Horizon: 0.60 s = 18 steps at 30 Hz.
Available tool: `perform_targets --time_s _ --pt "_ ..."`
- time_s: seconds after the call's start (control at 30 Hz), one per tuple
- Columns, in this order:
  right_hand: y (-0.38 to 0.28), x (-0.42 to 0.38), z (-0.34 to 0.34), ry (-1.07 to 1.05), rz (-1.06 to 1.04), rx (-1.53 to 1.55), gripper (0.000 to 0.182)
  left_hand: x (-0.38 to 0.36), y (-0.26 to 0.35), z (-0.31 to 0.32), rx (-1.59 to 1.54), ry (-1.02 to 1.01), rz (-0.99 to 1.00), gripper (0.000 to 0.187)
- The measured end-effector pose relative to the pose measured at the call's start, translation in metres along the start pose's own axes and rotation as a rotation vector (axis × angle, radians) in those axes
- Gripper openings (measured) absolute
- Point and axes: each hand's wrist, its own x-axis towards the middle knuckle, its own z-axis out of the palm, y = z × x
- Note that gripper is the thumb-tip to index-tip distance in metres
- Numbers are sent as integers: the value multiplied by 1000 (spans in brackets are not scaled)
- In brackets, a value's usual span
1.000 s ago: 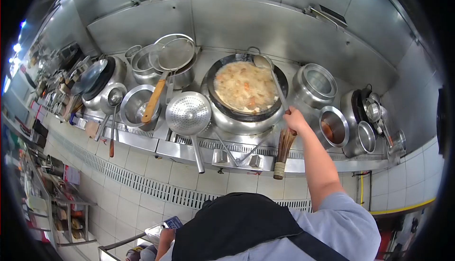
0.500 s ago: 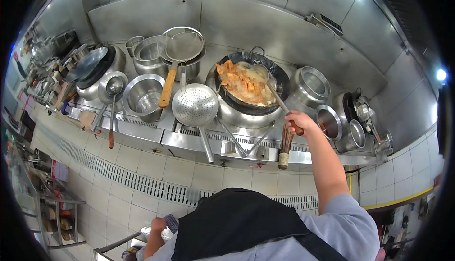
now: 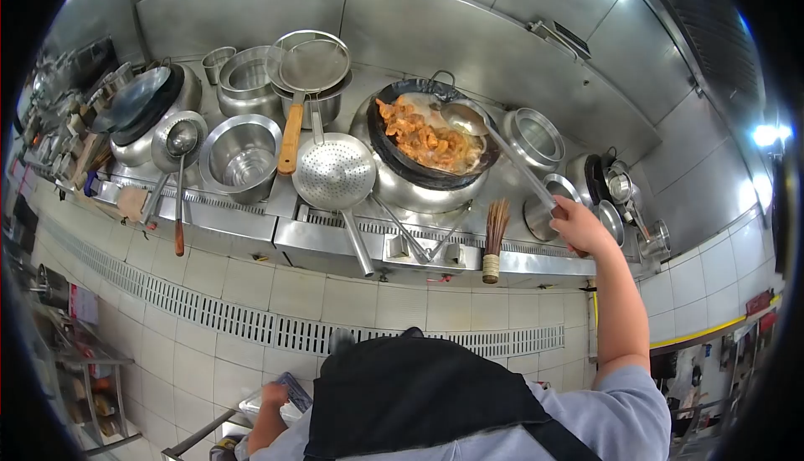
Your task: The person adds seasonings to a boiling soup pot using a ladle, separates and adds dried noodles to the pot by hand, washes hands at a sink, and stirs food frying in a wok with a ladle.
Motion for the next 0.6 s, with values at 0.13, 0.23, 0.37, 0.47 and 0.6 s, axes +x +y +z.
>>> perform_targets --time_s 0.13,0.23,0.37,0.47,0.6 --pt "-12 -33 -14 71 14 -105 59 -12 8 1 -289 102 -167 23" --pt "-16 -28 -2 -2 38 -134 57 -34 41 -44 -332 141 -260 27" --pt "-5 29 68 -23 41 -134 45 -16 12 12 -115 10 -58 33" --pt "33 64 104 181 -151 -171 44 -19 24 8 -468 113 -318 24" --pt "44 68 82 289 -178 -29 48 -29 45 17 -120 240 -206 18"
